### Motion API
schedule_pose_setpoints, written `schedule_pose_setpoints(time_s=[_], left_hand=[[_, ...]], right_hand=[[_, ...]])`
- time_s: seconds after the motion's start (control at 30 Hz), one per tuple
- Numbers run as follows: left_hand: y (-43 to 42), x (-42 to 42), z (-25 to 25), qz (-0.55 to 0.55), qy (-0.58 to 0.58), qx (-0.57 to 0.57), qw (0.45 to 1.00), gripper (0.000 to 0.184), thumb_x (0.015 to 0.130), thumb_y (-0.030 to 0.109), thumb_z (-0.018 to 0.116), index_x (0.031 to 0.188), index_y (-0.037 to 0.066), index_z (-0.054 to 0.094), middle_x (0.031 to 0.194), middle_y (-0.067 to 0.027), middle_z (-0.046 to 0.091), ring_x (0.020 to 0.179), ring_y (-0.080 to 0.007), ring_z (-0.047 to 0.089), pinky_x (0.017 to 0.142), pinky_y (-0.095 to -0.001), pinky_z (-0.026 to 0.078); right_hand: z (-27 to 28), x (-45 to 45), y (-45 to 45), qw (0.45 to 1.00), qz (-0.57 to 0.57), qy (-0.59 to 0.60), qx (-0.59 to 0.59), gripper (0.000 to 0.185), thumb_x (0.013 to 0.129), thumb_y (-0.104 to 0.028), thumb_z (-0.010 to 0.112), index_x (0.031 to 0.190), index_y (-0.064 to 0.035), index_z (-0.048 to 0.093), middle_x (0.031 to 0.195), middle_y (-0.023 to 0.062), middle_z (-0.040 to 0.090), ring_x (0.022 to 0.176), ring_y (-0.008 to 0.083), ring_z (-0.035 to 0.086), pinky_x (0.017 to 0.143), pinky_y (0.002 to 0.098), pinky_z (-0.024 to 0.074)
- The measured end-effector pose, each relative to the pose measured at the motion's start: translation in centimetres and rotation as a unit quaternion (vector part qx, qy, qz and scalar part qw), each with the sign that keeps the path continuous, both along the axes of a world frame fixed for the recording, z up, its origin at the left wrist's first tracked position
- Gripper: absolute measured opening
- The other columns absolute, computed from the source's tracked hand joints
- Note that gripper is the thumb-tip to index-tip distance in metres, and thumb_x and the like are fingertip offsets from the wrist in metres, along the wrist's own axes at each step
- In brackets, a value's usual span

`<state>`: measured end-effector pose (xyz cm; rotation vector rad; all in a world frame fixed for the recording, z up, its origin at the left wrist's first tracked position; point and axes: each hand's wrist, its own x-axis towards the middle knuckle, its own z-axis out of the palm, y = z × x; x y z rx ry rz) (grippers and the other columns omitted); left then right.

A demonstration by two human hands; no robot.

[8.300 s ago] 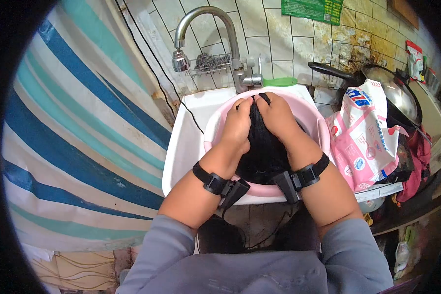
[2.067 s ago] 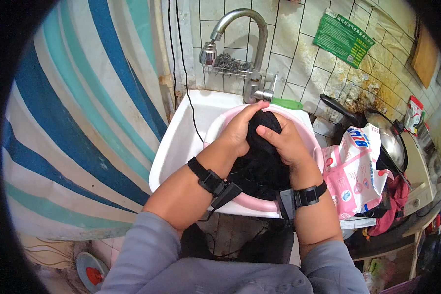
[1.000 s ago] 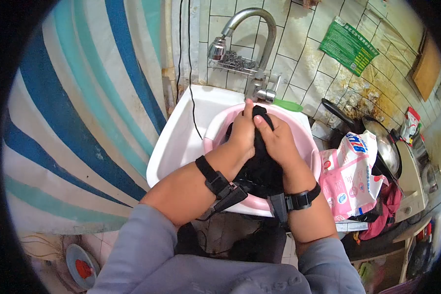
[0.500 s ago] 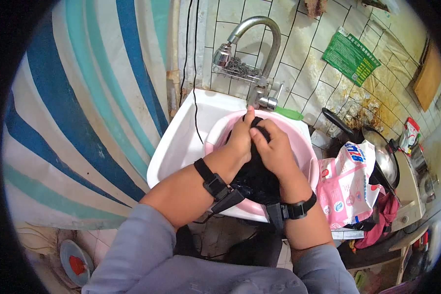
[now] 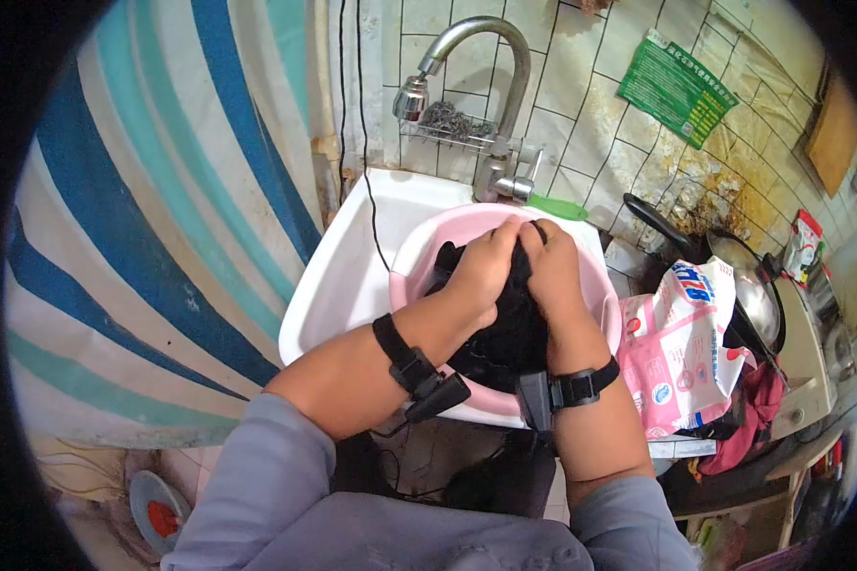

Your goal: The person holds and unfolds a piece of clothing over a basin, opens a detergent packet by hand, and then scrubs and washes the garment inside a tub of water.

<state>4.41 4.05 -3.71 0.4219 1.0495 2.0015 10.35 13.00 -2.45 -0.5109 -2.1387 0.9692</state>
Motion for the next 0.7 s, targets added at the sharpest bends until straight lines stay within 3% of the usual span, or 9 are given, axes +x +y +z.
schedule_pose_setpoints(time_s=[0.17,0.23,0.3,0.4,0.43,0.5,0.53,0.6,0.7], left_hand=[[-0.3,-0.1,0.7,0.051,0.069,-0.063,0.994,0.059,0.095,0.047,0.045,0.123,-0.004,0.053,0.114,-0.0141,0.059,0.105,-0.0204,0.054,0.093,-0.0338,0.040],[-0.9,-0.6,1.4,0.070,-0.046,-0.070,0.994,0.059,0.091,0.053,0.050,0.120,0.002,0.055,0.112,-0.0134,0.060,0.101,-0.0258,0.057,0.089,-0.0427,0.044],[-0.7,-1.1,0.3,0.050,-0.052,-0.060,0.996,0.066,0.092,0.058,0.045,0.127,0.002,0.050,0.122,-0.0153,0.056,0.112,-0.0266,0.052,0.096,-0.0447,0.039],[-0.2,-0.1,0.1,0.042,0.046,-0.112,0.992,0.066,0.096,0.055,0.039,0.134,0.002,0.043,0.135,-0.0171,0.046,0.123,-0.0257,0.044,0.103,-0.0426,0.033],[-0.2,-0.5,-0.3,-0.030,0.057,-0.036,0.997,0.064,0.096,0.055,0.037,0.135,0.004,0.042,0.138,-0.0171,0.044,0.125,-0.0270,0.043,0.103,-0.0445,0.032],[-0.1,0.2,0.2,0.023,0.095,-0.056,0.994,0.052,0.100,0.046,0.035,0.111,0.000,0.057,0.103,-0.0101,0.058,0.094,-0.0169,0.053,0.087,-0.0319,0.042],[-0.4,0.4,0.9,0.022,0.096,-0.054,0.994,0.052,0.100,0.046,0.035,0.111,0.000,0.057,0.103,-0.0101,0.058,0.094,-0.0169,0.053,0.087,-0.0319,0.042],[-1.2,0.3,1.7,0.029,0.089,-0.099,0.991,0.060,0.097,0.054,0.037,0.133,0.007,0.044,0.134,-0.0169,0.046,0.122,-0.0285,0.045,0.100,-0.0486,0.035],[-1.5,-0.4,1.6,0.004,-0.014,-0.058,0.998,0.058,0.097,0.053,0.036,0.130,0.007,0.046,0.134,-0.0166,0.046,0.122,-0.0287,0.045,0.100,-0.0491,0.035]], right_hand=[[0.1,0.3,-0.8,0.998,-0.001,0.035,0.045,0.029,0.086,-0.023,0.055,0.086,0.0046,0.060,0.079,0.0286,0.060,0.076,0.0472,0.058,0.069,0.0459,0.0464],[1.0,1.1,-2.3,0.993,0.096,0.010,0.073,0.029,0.086,-0.024,0.056,0.084,0.0039,0.061,0.078,0.0281,0.060,0.076,0.0475,0.058,0.070,0.0463,0.0466],[1.3,1.1,-3.2,0.990,0.106,0.010,0.090,0.029,0.086,-0.024,0.056,0.083,0.0038,0.061,0.077,0.0279,0.061,0.077,0.0477,0.058,0.070,0.0466,0.0469],[0.2,-0.2,-0.5,0.999,-0.023,-0.003,0.034,0.029,0.089,-0.024,0.054,0.085,0.0046,0.059,0.082,0.0298,0.060,0.082,0.0467,0.059,0.073,0.0463,0.0467],[-0.3,-0.1,0.6,0.999,0.008,0.005,0.048,0.030,0.090,-0.024,0.053,0.085,0.0053,0.058,0.082,0.0291,0.060,0.082,0.0455,0.059,0.073,0.0458,0.0460],[-0.9,-0.2,1.1,1.000,-0.015,0.001,-0.010,0.029,0.090,-0.023,0.054,0.085,0.0052,0.058,0.083,0.0269,0.060,0.080,0.0436,0.058,0.072,0.0442,0.0455],[-0.4,-0.1,0.6,1.000,-0.016,0.001,-0.008,0.029,0.090,-0.023,0.054,0.085,0.0052,0.058,0.083,0.0269,0.060,0.080,0.0436,0.058,0.072,0.0442,0.0455],[0.6,0.4,-0.8,0.998,0.025,0.021,0.045,0.028,0.089,-0.023,0.055,0.084,0.0045,0.058,0.082,0.0259,0.059,0.076,0.0421,0.057,0.070,0.0425,0.0451],[1.3,1.1,-2.3,0.982,0.129,0.011,0.138,0.027,0.087,-0.022,0.056,0.081,0.0044,0.058,0.081,0.0264,0.058,0.074,0.0417,0.056,0.068,0.0411,0.0451]])
